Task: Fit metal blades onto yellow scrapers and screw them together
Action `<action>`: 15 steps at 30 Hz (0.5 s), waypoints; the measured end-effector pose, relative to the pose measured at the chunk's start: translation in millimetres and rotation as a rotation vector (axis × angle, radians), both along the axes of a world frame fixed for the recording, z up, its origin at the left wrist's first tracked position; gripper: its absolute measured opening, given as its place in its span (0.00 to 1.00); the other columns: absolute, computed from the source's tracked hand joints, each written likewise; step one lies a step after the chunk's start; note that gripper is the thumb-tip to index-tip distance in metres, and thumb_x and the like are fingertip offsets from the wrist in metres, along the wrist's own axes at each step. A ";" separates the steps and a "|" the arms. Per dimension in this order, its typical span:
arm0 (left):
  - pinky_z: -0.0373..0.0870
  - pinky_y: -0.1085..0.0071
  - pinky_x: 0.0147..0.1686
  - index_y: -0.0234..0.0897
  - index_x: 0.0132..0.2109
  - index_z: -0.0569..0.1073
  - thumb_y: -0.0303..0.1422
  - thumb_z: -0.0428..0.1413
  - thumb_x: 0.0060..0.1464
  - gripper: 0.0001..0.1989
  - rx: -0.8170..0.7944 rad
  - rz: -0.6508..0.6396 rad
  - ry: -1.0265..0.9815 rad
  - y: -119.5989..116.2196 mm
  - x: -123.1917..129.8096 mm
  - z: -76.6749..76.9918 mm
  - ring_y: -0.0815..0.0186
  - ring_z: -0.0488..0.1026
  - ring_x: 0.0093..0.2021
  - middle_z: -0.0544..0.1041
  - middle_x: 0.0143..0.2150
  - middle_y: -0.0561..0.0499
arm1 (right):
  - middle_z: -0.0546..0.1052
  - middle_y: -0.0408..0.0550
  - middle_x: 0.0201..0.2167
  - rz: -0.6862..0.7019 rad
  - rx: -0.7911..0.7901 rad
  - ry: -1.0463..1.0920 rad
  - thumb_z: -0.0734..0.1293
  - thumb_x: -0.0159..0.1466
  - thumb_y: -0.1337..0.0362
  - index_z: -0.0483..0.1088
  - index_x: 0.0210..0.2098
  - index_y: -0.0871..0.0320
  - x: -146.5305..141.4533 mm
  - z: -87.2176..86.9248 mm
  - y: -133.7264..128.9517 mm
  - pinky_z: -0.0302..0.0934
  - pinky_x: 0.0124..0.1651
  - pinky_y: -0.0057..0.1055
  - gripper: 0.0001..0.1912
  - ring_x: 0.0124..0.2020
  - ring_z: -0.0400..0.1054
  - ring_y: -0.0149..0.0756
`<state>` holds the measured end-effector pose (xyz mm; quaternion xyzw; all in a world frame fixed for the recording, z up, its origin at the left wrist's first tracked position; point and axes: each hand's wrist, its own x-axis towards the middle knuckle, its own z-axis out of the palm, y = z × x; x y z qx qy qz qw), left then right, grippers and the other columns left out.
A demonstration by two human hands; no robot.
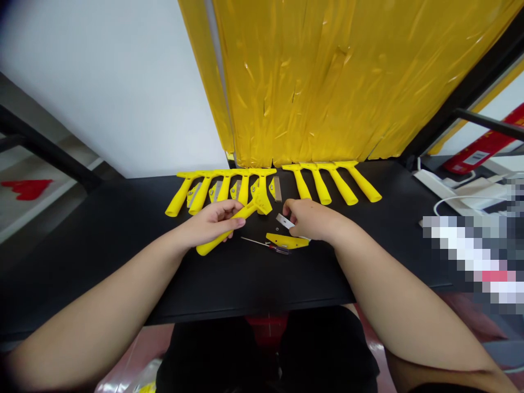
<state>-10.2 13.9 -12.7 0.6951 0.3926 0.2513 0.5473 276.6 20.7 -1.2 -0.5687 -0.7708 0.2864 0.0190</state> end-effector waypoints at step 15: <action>0.68 0.67 0.35 0.38 0.49 0.76 0.43 0.59 0.66 0.13 0.685 -0.067 0.401 4.1 -12.7 7.1 0.66 0.71 0.34 0.75 0.36 0.52 | 0.81 0.46 0.29 -0.079 -0.128 0.872 0.76 0.62 0.59 0.76 0.37 0.53 7.2 9.0 6.4 0.71 0.33 0.35 0.08 0.29 0.75 0.37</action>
